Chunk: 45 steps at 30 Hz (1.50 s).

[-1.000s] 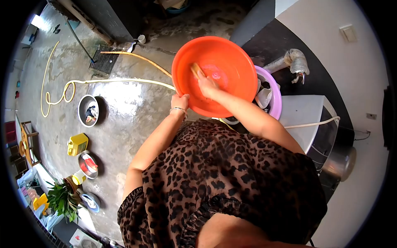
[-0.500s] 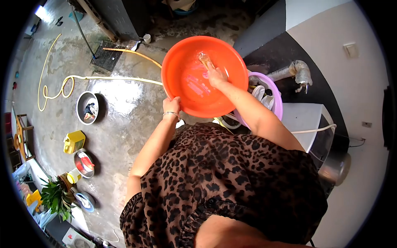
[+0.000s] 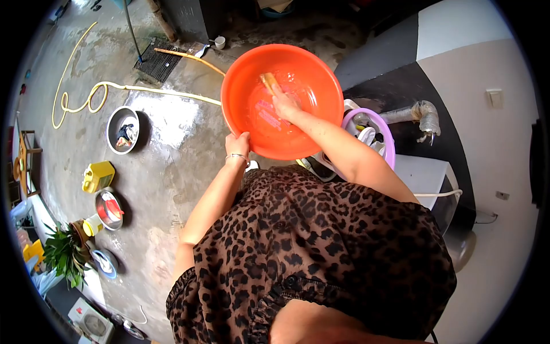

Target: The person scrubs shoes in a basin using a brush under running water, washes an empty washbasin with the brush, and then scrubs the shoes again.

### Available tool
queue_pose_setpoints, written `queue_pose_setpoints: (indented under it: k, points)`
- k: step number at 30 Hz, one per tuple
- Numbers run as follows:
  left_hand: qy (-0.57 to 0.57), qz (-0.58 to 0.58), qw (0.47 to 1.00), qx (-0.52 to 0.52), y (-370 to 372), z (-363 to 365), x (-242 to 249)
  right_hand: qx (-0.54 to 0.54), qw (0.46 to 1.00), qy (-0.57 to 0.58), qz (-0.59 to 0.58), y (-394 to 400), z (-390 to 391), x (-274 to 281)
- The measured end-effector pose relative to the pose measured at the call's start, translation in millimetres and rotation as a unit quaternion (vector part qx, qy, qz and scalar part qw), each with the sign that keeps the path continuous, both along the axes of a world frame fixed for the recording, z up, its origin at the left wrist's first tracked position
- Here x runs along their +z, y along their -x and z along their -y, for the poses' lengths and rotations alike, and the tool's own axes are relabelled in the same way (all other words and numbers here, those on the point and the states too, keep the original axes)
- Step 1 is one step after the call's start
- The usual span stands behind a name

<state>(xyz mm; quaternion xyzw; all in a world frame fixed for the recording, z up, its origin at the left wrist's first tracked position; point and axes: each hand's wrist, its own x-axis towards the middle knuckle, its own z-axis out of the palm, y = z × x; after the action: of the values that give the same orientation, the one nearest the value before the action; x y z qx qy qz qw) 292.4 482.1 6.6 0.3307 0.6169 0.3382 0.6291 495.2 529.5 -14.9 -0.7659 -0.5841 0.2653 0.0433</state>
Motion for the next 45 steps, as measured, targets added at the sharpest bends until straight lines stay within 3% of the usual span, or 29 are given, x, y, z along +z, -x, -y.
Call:
queue_pose_setpoints:
  k: [3,4,7,8,11,14,15,17,19,23,24,27,28,29,31,32,33,35,38,39,41,42,45]
  points:
    - [-0.020,-0.009,1.000,0.008,8,-7,1,0.157,0.984,-0.018,-0.083,30,12,-8]
    - [-0.021,-0.003,1.000,0.021,13,-11,-5,0.179,0.980,0.048,-0.072,42,18,19]
    - [-0.021,-0.037,0.998,0.053,32,-23,-23,0.325,0.935,0.038,-0.137,35,33,29]
    - [-0.039,-0.042,0.995,0.076,35,-25,-41,0.346,0.920,0.141,-0.117,26,26,41]
    - [0.030,0.012,0.995,0.098,41,-27,-28,0.439,0.863,0.230,-0.102,-8,5,43]
    - [0.041,0.018,0.990,0.133,37,-32,-30,0.448,0.830,0.331,-0.006,-25,-22,70]
    - [0.047,0.014,0.989,0.141,37,-33,-30,0.426,0.835,0.347,-0.045,-32,-29,65]
    - [0.059,0.008,0.988,0.139,38,-36,-27,0.454,0.825,0.333,0.042,-40,-44,55]
    - [0.061,0.002,0.987,0.149,38,-43,-21,0.474,0.833,0.284,-0.034,-27,-41,73]
    - [0.012,-0.022,0.975,0.220,26,-48,-29,0.456,0.845,0.241,-0.139,-3,-44,47]
    - [0.025,-0.038,0.982,0.185,29,-49,-27,0.479,0.828,0.246,-0.157,-7,-52,36]
    - [0.066,-0.005,0.976,0.208,27,-51,-17,0.472,0.787,0.350,-0.190,-30,-78,61]
    - [0.047,0.009,0.971,0.234,23,-51,-21,0.521,0.776,0.276,-0.223,-37,-82,48]
    - [0.026,0.023,0.965,0.260,18,-52,-29,0.437,0.787,0.351,-0.259,-44,-86,37]
    - [-0.016,0.028,0.954,0.298,7,-61,-35,0.248,0.778,0.484,-0.313,-10,-81,110]
    - [-0.036,0.017,0.950,0.311,2,-66,-35,0.155,0.792,0.469,-0.360,5,-71,98]
    - [-0.056,0.006,0.944,0.325,-1,-70,-35,0.156,0.798,0.441,-0.380,15,-70,103]
    - [-0.057,-0.009,0.933,0.355,-2,-75,-27,0.318,0.845,0.200,-0.380,19,-59,57]
    - [-0.051,-0.020,0.916,0.397,2,-79,-28,0.396,0.834,0.265,-0.278,-15,-84,84]
    - [-0.052,-0.026,0.913,0.403,1,-80,-28,0.453,0.833,0.201,-0.245,-34,-95,72]
    - [-0.053,-0.037,0.909,0.413,-5,-80,-28,0.440,0.854,0.238,-0.145,-47,-109,72]
    - [-0.045,-0.037,0.903,0.426,-14,-83,-28,0.393,0.855,0.297,-0.161,-31,-103,91]
    - [-0.043,-0.042,0.887,0.457,-20,-91,-29,0.330,0.853,0.277,-0.295,25,-80,50]
